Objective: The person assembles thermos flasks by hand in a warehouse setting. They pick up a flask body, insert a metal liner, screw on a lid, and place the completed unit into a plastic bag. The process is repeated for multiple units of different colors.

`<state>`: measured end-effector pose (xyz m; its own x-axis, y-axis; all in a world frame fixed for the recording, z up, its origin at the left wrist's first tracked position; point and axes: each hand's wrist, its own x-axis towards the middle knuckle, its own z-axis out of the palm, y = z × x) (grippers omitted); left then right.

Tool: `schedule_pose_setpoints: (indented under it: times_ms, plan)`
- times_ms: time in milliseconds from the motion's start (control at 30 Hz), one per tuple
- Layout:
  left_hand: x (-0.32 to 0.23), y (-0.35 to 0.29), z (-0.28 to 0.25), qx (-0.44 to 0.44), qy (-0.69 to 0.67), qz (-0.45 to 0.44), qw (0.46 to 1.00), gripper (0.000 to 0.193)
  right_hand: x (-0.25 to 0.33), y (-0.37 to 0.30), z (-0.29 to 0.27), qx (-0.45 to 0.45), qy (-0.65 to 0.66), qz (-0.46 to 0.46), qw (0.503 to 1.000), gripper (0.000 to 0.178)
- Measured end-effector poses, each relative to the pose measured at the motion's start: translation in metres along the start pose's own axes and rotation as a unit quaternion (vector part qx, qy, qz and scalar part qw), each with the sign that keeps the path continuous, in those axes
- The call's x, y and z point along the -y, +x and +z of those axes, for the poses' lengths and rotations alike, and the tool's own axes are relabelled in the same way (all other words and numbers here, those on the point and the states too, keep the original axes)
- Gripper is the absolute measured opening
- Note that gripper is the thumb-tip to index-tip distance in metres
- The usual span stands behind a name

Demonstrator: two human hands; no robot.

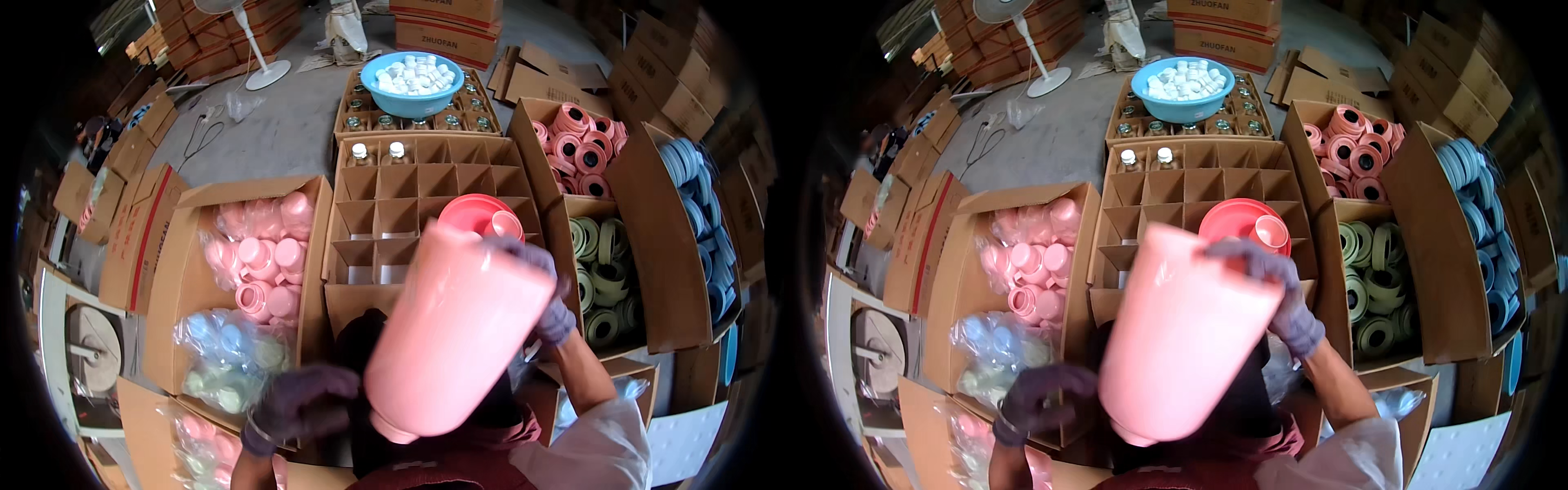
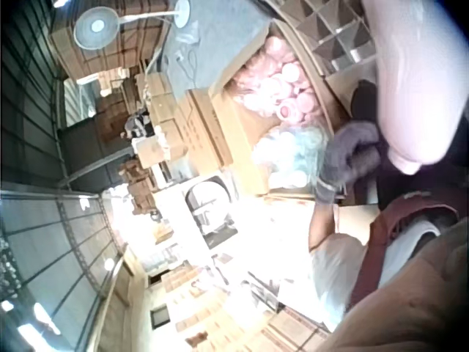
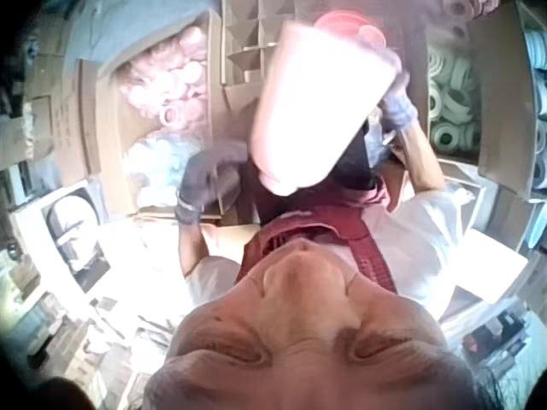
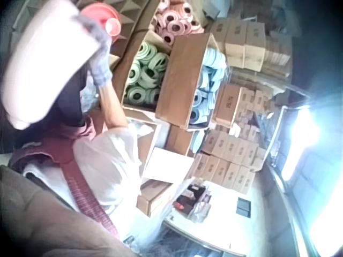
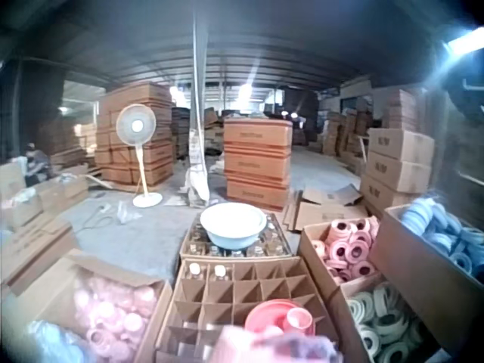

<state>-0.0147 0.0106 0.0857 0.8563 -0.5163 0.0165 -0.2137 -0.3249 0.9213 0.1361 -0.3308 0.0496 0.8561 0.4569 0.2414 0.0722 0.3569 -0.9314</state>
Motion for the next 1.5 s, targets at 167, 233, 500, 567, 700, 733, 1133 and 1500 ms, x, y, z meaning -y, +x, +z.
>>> schedule_pose_setpoints:
  times_ms: [167,233,500,567,700,733,1133,1500]
  plan:
    - [0.097,0.116,-0.012,-0.240,-0.025,-0.077,0.967,0.016,-0.024,-0.023,-0.012,0.272,-0.093,0.063,0.956,0.038]
    - [0.171,0.172,-0.019,-0.289,0.137,0.057,0.946,0.024,-0.022,0.011,-0.009,0.265,-0.131,0.096,0.951,0.017]
    - [0.345,0.241,0.054,-0.166,0.492,-0.141,0.843,0.078,-0.237,0.284,-0.153,0.072,-0.620,0.016,0.781,0.057]
    - [0.340,0.240,0.051,-0.180,0.477,-0.139,0.849,0.076,-0.288,0.341,-0.170,0.043,-0.655,0.082,0.750,0.062]
    - [0.342,0.237,0.040,-0.197,0.462,-0.147,0.852,0.068,-0.324,0.413,-0.138,-0.008,-0.678,0.191,0.710,0.065]
    - [0.340,0.236,0.039,-0.200,0.455,-0.153,0.854,0.065,-0.326,0.422,-0.128,-0.017,-0.679,0.210,0.704,0.066]
    - [0.338,0.240,0.028,-0.137,0.397,-0.186,0.888,0.081,-0.116,0.328,-0.146,-0.140,-0.498,-0.084,0.852,0.041]
    - [0.020,0.205,-0.024,-0.267,-0.096,0.207,0.936,0.103,-0.047,0.034,-0.050,-0.102,0.269,0.236,0.928,0.041]
